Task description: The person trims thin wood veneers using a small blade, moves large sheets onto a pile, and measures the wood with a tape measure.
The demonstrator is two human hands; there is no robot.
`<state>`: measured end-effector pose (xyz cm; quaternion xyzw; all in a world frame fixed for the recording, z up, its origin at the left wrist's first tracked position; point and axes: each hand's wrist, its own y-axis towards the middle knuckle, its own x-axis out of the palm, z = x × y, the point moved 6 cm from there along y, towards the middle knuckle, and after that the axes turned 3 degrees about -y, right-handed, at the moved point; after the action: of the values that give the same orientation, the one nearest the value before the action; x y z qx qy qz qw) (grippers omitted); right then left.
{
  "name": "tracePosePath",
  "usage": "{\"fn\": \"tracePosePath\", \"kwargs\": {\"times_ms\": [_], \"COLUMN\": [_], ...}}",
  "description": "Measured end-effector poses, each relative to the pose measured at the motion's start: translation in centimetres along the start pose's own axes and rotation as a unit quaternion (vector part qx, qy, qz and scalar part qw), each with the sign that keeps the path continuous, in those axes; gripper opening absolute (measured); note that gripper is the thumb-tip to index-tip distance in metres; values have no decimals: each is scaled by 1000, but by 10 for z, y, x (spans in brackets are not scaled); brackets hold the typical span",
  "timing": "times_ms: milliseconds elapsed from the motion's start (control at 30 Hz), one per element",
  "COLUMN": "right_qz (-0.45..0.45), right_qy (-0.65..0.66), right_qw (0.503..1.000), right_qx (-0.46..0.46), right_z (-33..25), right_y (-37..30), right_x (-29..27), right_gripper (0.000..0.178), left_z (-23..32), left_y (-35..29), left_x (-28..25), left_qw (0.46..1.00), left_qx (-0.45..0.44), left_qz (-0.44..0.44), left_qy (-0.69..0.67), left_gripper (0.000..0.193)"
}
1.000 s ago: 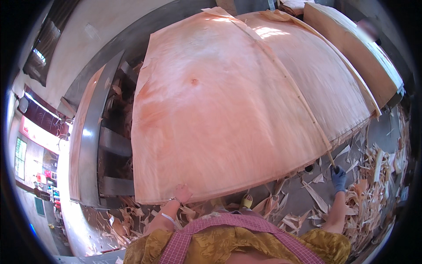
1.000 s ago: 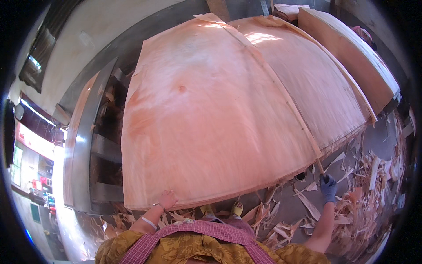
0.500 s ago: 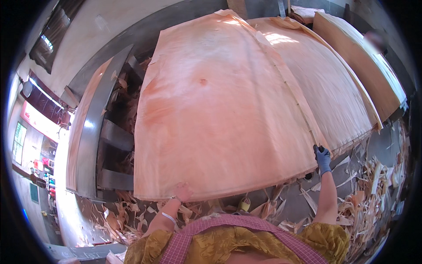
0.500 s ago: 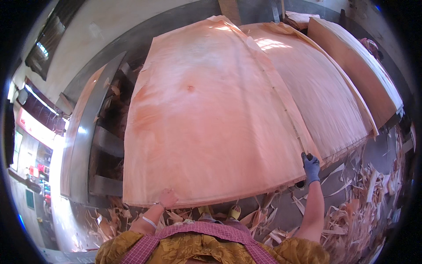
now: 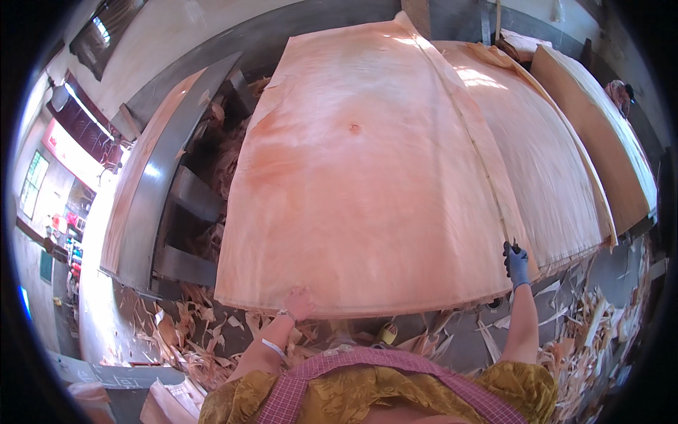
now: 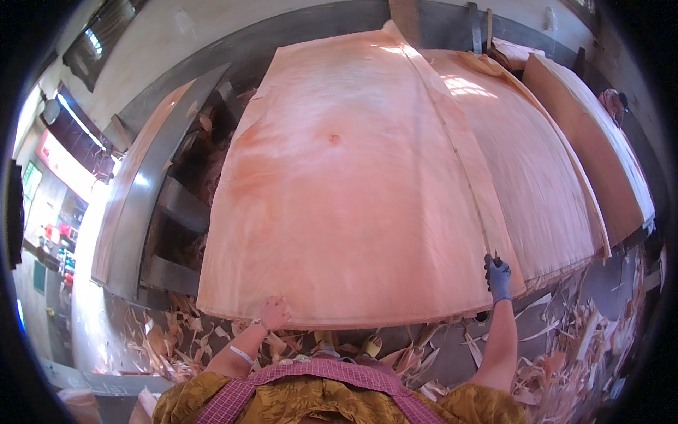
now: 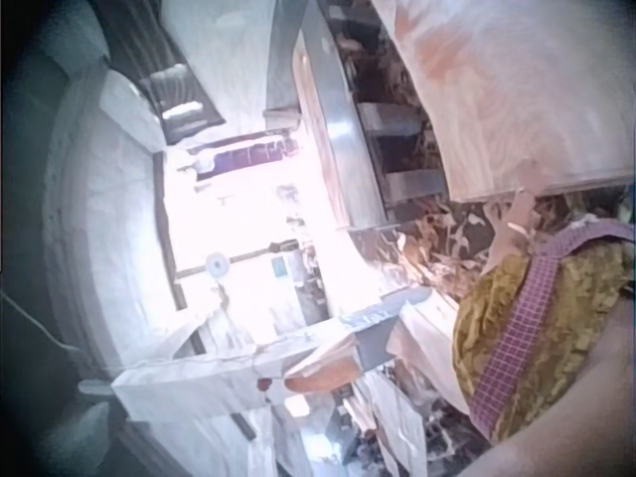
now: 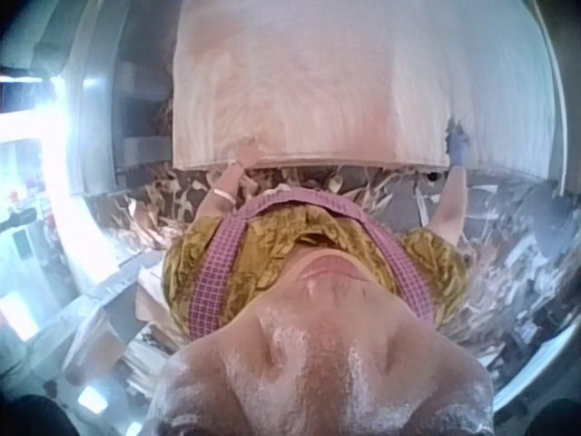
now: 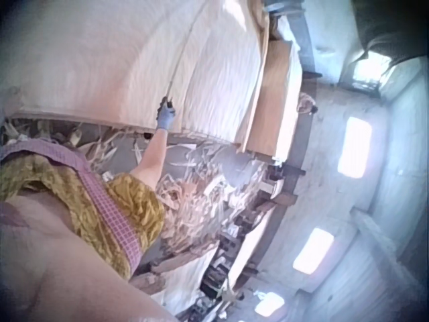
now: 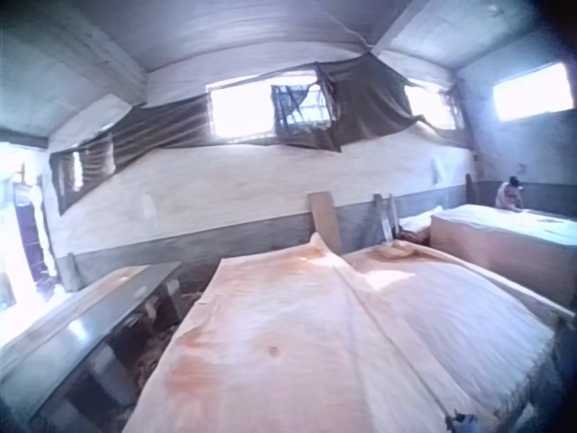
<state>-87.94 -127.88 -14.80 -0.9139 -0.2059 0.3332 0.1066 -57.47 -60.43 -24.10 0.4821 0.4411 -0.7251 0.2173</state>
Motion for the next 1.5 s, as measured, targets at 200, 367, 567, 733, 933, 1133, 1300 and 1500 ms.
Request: {"fn": "tracePosePath", "kwargs": {"times_ms": [200,367,567,733,933,1133,1300,1500], "right_qz": [-57,-80,-226,-340,-407,-429,-345,-229], "right_qy": [50,81,122,108,66,34,101,119], "right_qw": [997,991,965,934,911,903,932,964], "right_qx": [-12,-64,-50,-22,-3,-1,-43,-69], "right_z": [-28,-94,-225,-345,-447,-444,-439,-377], "right_y": [-19,-32,-122,-162,-223,-260,-280,-278], "right_x": [56,139,324,497,658,730,724,667], "right_gripper": [37,30,28,28,30,35,32,29], "left_z": [-1,14,-36,-33,-138,-211,-245,-273], "left_y": [-7,-3,16,-6,-43,-51,-50,-83], "left_x": [-3,-32,11,-63,-95,-98,-105,-104], "left_qw": [998,997,994,970,909,909,904,878], "left_qx": [43,75,104,241,120,100,68,20], "left_qz": [37,-4,8,-9,132,102,180,259], "left_qy": [-9,31,26,-22,-376,-391,-381,-403], "left_gripper": [56,50,45,41,41,42,39,34]}}
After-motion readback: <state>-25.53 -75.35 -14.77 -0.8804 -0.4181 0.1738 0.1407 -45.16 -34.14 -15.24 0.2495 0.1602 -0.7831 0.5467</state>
